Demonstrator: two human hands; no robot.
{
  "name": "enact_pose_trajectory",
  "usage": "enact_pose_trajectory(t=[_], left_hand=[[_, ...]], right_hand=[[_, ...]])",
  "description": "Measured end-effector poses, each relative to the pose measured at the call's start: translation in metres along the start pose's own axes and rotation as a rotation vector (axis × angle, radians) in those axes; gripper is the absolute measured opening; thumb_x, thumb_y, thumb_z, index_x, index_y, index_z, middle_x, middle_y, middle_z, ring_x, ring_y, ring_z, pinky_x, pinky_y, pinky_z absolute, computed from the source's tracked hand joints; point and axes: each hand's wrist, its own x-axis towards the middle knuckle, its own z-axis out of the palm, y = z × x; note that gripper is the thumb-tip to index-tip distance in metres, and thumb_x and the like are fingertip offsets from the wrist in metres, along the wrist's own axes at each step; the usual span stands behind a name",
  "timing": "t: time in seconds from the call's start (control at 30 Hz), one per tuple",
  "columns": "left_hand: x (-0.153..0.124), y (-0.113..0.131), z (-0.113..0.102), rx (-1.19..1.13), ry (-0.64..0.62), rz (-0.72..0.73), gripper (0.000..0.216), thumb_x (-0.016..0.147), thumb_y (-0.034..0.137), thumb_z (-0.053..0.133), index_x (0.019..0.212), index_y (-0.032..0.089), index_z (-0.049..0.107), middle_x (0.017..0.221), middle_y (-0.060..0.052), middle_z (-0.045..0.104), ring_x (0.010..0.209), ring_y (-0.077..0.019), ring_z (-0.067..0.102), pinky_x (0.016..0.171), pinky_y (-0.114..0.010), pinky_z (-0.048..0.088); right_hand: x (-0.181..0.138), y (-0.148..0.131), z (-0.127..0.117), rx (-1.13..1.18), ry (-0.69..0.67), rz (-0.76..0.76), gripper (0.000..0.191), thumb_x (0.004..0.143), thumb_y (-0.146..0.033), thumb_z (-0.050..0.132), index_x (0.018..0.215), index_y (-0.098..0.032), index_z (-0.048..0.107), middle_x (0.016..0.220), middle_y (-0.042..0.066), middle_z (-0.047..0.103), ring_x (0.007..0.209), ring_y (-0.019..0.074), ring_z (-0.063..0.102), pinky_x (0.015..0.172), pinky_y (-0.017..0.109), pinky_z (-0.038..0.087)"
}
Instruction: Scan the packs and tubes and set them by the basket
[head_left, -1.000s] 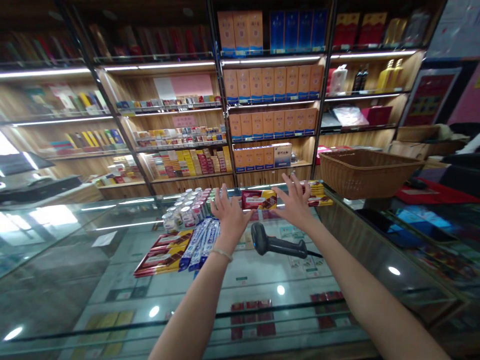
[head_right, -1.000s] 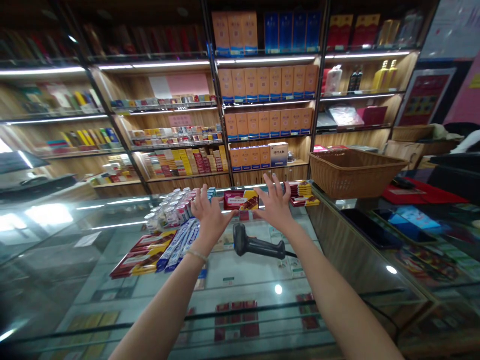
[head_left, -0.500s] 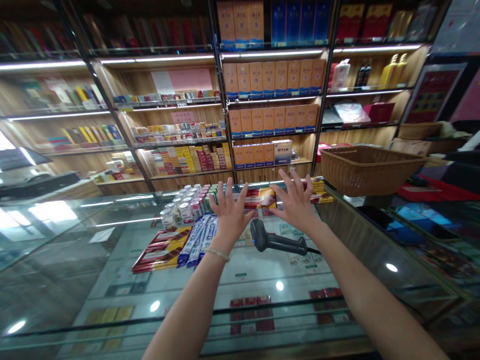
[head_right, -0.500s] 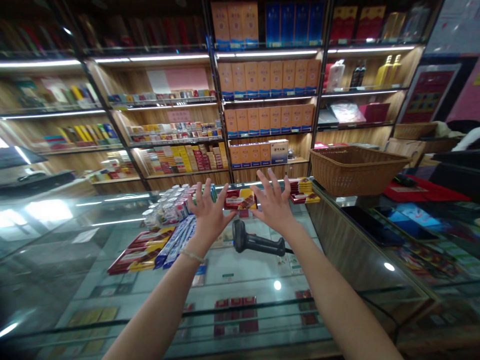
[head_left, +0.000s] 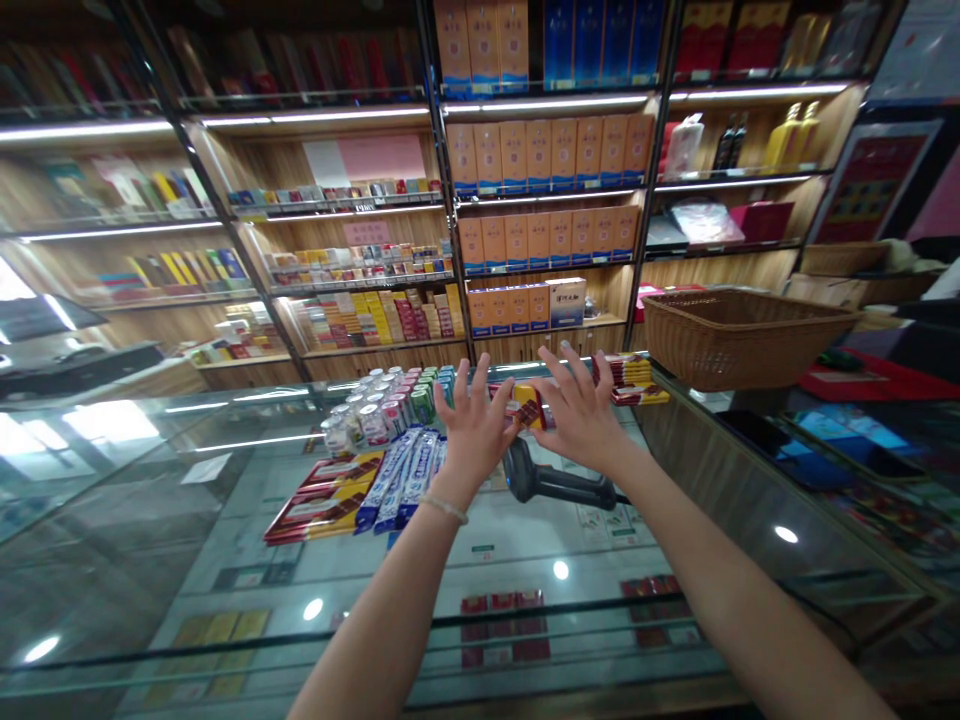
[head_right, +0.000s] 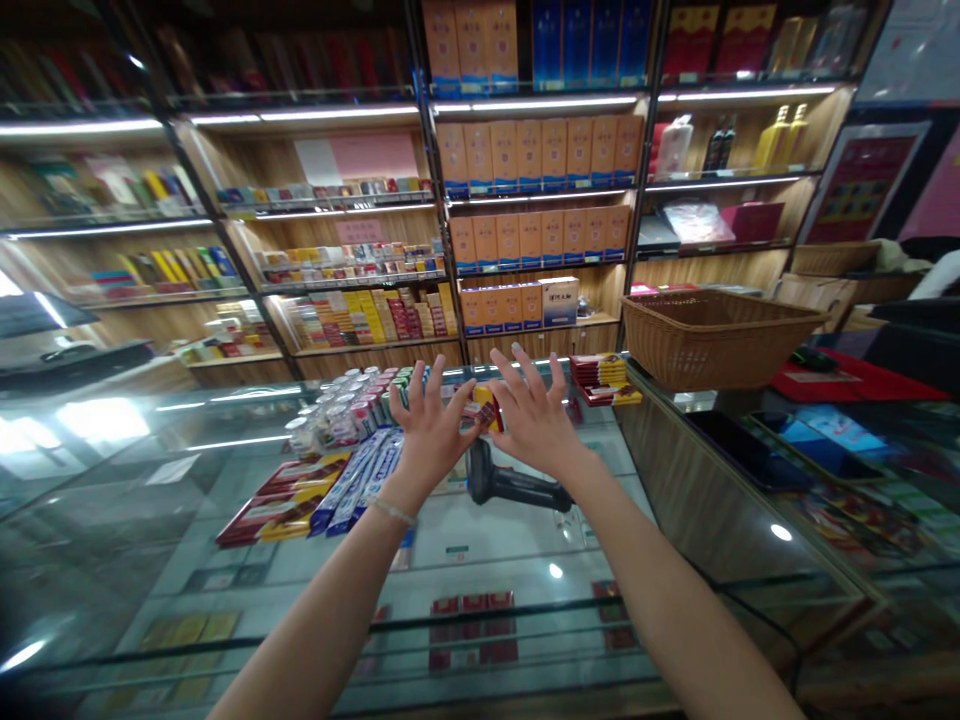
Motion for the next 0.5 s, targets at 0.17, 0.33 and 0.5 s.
enact_pose_trajectory(t=[0.17, 0.33, 0.5], left_hand=[[-0.003, 0.000, 0.004, 0.010, 0.075, 0.062, 0.062, 0.079, 0.040, 0.082, 0.138, 0.033, 0.063, 0.173, -0.012, 0.031, 0.162, -0.0390, 0.020, 0.127, -0.069, -0.001], [-0.004, -0.002, 0.005, -0.024, 0.062, 0.051, 0.058, 0.076, 0.036, 0.084, 0.131, 0.035, 0.067, 0.173, -0.011, 0.030, 0.162, -0.0406, 0.019, 0.127, -0.070, -0.001], [-0.003, -0.009, -0.004, -0.028, 0.040, -0.012, 0.065, 0.073, 0.044, 0.088, 0.135, 0.038, 0.067, 0.175, -0.011, 0.025, 0.161, -0.0437, 0.017, 0.125, -0.071, 0.001]], right_hand=[[0.002, -0.008, 0.000, 0.006, 0.137, -0.094, 0.056, 0.086, -0.047, 0.072, 0.132, -0.019, 0.059, 0.166, 0.020, 0.039, 0.160, 0.0381, 0.017, 0.127, 0.065, 0.002], [0.000, -0.010, -0.001, 0.039, 0.136, -0.110, 0.070, 0.085, -0.062, 0.073, 0.138, -0.020, 0.056, 0.166, 0.020, 0.038, 0.160, 0.0383, 0.016, 0.128, 0.064, 0.003], [-0.005, 0.008, -0.004, 0.116, 0.010, -0.028, 0.104, 0.078, -0.080, 0.069, 0.159, -0.024, 0.037, 0.172, 0.018, 0.025, 0.161, 0.0407, 0.013, 0.127, 0.066, 0.006]])
